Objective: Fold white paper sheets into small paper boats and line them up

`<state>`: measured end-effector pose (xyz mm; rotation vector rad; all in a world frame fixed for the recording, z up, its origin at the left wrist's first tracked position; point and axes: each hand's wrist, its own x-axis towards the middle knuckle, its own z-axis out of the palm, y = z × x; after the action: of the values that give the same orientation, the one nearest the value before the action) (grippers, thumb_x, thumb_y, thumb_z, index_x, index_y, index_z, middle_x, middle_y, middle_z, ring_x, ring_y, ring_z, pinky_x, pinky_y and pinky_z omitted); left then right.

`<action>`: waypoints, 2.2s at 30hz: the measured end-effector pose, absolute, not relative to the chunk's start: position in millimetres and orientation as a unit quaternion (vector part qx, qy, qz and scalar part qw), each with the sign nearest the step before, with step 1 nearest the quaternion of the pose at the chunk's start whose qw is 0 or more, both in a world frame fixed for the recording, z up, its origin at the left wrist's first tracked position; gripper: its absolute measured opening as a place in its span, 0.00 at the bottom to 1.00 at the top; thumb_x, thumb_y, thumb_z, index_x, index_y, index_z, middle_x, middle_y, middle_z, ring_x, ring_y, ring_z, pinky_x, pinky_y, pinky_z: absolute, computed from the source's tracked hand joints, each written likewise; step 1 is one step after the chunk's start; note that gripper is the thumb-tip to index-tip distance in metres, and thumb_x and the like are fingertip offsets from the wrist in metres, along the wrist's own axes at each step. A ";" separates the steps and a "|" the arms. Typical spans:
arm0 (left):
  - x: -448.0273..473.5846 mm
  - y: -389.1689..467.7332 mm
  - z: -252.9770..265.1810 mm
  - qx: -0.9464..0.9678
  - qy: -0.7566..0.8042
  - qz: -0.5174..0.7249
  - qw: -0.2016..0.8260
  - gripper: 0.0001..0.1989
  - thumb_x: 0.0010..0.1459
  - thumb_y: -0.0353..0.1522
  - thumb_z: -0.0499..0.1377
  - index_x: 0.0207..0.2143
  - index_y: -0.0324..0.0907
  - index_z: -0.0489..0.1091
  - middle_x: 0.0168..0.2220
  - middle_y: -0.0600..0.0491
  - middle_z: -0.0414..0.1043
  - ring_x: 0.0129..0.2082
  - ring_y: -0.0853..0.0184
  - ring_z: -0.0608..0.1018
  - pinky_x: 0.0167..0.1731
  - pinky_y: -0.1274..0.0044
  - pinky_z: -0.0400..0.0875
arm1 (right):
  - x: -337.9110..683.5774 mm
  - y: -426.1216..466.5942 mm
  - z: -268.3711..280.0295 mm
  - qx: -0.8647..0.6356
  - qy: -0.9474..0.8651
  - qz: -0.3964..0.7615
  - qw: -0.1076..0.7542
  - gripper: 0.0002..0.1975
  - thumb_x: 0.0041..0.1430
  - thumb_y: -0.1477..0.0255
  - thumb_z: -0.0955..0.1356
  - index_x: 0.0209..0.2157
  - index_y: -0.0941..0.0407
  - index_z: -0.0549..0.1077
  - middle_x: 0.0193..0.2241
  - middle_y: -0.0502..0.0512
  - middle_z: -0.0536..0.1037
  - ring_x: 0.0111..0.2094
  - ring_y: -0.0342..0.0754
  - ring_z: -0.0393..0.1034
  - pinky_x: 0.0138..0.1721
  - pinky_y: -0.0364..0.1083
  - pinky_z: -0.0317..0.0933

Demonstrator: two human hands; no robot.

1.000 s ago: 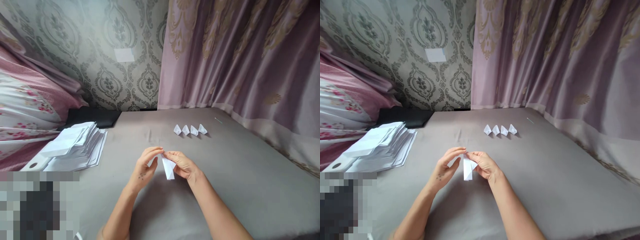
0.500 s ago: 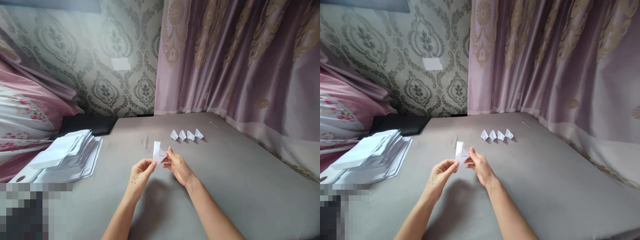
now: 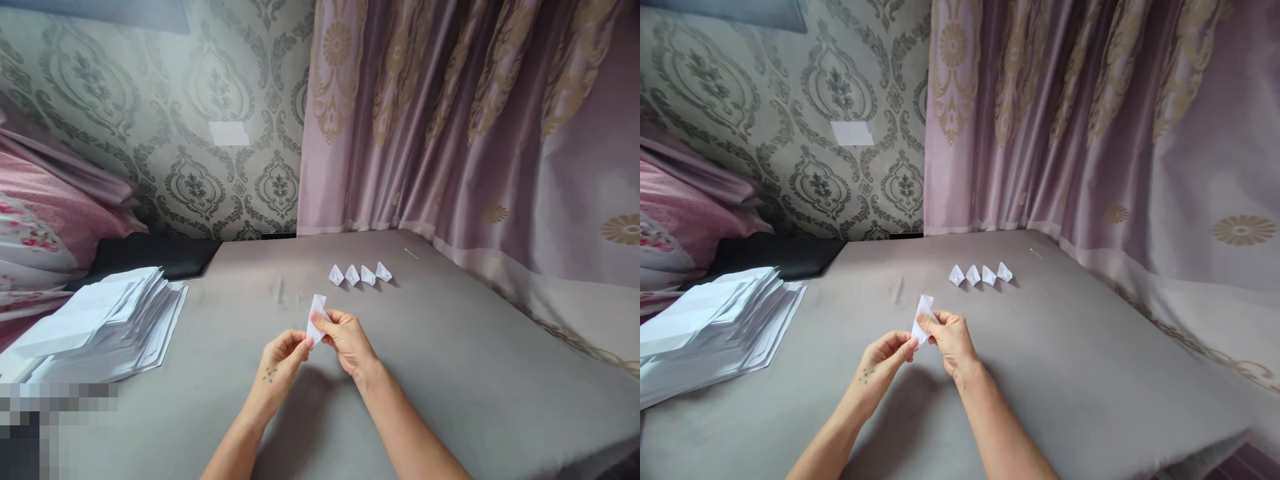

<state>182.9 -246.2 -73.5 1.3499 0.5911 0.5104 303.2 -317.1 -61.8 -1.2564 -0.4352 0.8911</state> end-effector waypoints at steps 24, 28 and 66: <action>176.7 -241.3 -67.0 0.598 0.284 0.154 0.733 0.16 0.47 0.42 0.65 0.30 0.36 0.77 0.31 0.45 0.78 0.30 0.65 0.78 0.30 0.77 0.68 | 301.8 -317.3 -55.1 -0.604 -0.214 0.338 0.689 0.16 0.44 0.60 0.73 0.23 0.59 0.72 0.20 0.46 0.69 0.23 0.40 0.60 0.28 0.42 0.53; 171.7 -232.7 -62.0 0.574 0.264 0.168 0.757 0.15 0.46 0.39 0.66 0.35 0.40 0.77 0.37 0.47 0.78 0.38 0.64 0.77 0.37 0.76 0.68 | 296.7 -319.3 -52.6 -0.622 -0.265 0.333 0.657 0.15 0.45 0.60 0.73 0.24 0.58 0.74 0.20 0.46 0.70 0.23 0.40 0.60 0.28 0.42 0.54; 177.4 -235.2 -73.4 0.449 0.304 0.377 0.751 0.16 0.50 0.35 0.64 0.41 0.39 0.76 0.43 0.47 0.77 0.42 0.63 0.76 0.43 0.74 0.68 | 254.6 -313.0 -69.9 -0.715 -0.520 -0.046 0.465 0.17 0.64 0.73 0.59 0.51 0.52 0.71 0.35 0.55 0.71 0.34 0.44 0.69 0.36 0.42 0.65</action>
<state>177.4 -235.2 -73.4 0.9803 0.6640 0.8235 254.6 -313.0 -69.9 -1.7567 -1.2778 -0.1120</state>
